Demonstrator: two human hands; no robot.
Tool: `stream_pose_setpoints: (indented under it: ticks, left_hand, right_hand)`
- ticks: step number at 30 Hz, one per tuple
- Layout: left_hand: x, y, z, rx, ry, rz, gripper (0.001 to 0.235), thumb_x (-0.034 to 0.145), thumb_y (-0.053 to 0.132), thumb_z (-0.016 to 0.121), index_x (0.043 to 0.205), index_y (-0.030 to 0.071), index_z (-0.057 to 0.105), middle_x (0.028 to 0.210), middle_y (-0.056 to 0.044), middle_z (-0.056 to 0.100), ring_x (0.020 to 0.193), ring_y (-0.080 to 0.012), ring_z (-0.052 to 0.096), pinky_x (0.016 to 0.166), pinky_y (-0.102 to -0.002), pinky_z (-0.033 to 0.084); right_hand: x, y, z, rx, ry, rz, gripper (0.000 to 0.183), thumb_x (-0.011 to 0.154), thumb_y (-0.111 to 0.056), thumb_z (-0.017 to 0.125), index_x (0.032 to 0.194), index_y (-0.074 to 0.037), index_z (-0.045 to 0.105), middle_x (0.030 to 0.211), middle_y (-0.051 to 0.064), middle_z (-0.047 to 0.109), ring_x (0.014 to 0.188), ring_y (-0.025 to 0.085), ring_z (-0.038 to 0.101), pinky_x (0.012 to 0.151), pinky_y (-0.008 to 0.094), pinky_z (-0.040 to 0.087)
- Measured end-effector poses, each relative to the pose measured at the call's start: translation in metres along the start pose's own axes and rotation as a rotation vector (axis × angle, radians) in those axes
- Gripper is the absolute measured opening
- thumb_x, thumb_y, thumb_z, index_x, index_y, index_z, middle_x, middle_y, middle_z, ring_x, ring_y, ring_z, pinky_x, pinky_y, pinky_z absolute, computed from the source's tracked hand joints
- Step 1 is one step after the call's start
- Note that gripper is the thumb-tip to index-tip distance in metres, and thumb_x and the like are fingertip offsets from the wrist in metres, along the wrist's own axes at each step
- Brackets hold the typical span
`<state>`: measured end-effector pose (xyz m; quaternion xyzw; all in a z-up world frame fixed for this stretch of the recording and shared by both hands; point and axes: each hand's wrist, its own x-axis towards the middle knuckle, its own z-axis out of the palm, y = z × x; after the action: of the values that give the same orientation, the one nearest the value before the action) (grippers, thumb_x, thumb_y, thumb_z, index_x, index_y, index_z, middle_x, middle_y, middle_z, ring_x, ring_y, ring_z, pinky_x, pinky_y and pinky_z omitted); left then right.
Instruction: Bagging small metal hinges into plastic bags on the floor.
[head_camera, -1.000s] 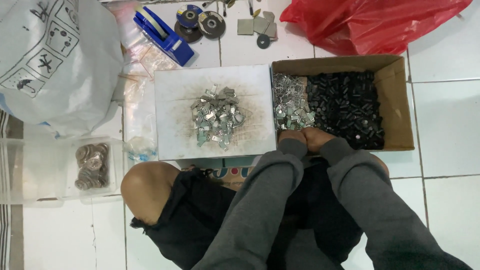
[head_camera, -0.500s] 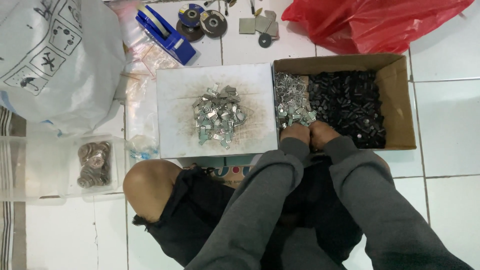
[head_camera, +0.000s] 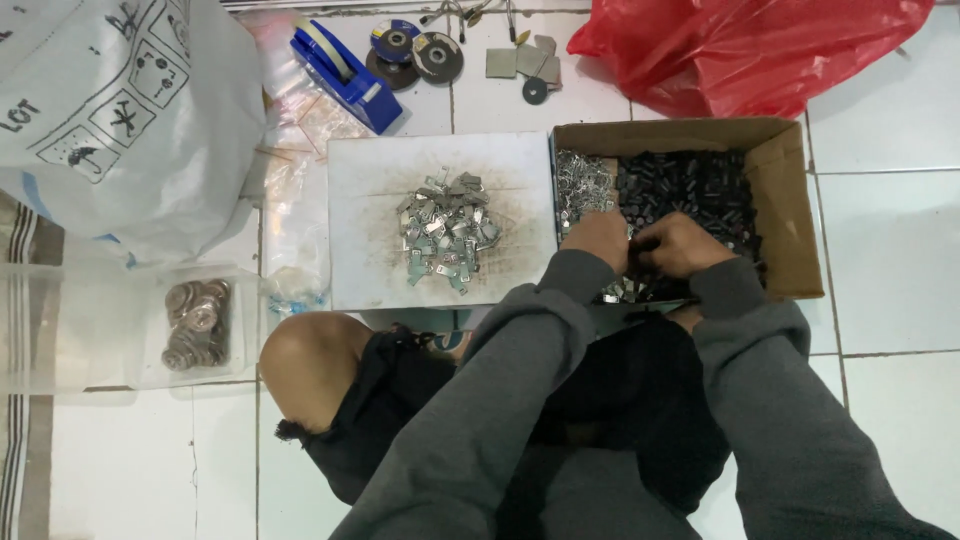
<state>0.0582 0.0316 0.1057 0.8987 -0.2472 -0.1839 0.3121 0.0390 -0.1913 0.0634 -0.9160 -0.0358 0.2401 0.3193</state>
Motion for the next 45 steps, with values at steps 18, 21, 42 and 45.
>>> stream_pose_setpoints:
  ticks: [18, 21, 42, 45]
  left_hand:
    - [-0.107, -0.081, -0.165, -0.183, 0.179, -0.226, 0.017, 0.082, 0.002, 0.072, 0.096, -0.004, 0.079, 0.088, -0.030, 0.075, 0.087, -0.0461, 0.076, 0.069, -0.051, 0.066]
    - [-0.133, -0.090, -0.178, -0.211, 0.200, -0.331, 0.029, 0.080, 0.008, 0.079, 0.106, -0.006, 0.076, 0.098, -0.031, 0.073, 0.100, -0.0477, 0.074, 0.079, -0.056, 0.066]
    - [-0.167, -0.179, -0.146, 0.283, 0.113, -0.035, 0.172, 0.051, 0.090, 0.086, 0.165, -0.004, -0.002, 0.171, -0.026, 0.024, 0.159, -0.0458, 0.016, 0.131, -0.059, 0.006]
    - [-0.155, -0.195, -0.132, 0.280, 0.174, 0.077, 0.159, 0.056, 0.086, 0.084, 0.166, 0.000, 0.009, 0.169, -0.022, 0.033, 0.158, -0.0428, 0.024, 0.132, -0.057, 0.013]
  right_hand:
    - [0.033, -0.256, 0.015, 0.112, -0.031, -0.221, 0.016, 0.084, -0.009, 0.076, 0.099, -0.009, 0.082, 0.082, 0.016, 0.079, 0.071, 0.030, 0.077, 0.073, 0.041, 0.061]
    - [0.044, -0.267, 0.040, 0.228, -0.023, -0.190, 0.019, 0.089, 0.001, 0.071, 0.108, 0.004, 0.077, 0.091, 0.027, 0.076, 0.072, 0.033, 0.077, 0.066, 0.042, 0.063]
    - [0.079, -0.235, 0.109, -0.520, 0.249, -0.778, 0.153, 0.053, -0.097, 0.067, 0.163, 0.000, 0.022, 0.167, 0.030, 0.022, 0.155, 0.051, 0.013, 0.129, 0.056, 0.006]
    - [0.076, -0.241, 0.101, -0.483, 0.263, -0.884, 0.133, 0.064, -0.088, 0.069, 0.161, -0.005, 0.031, 0.158, 0.027, 0.037, 0.145, 0.053, 0.035, 0.124, 0.063, 0.024]
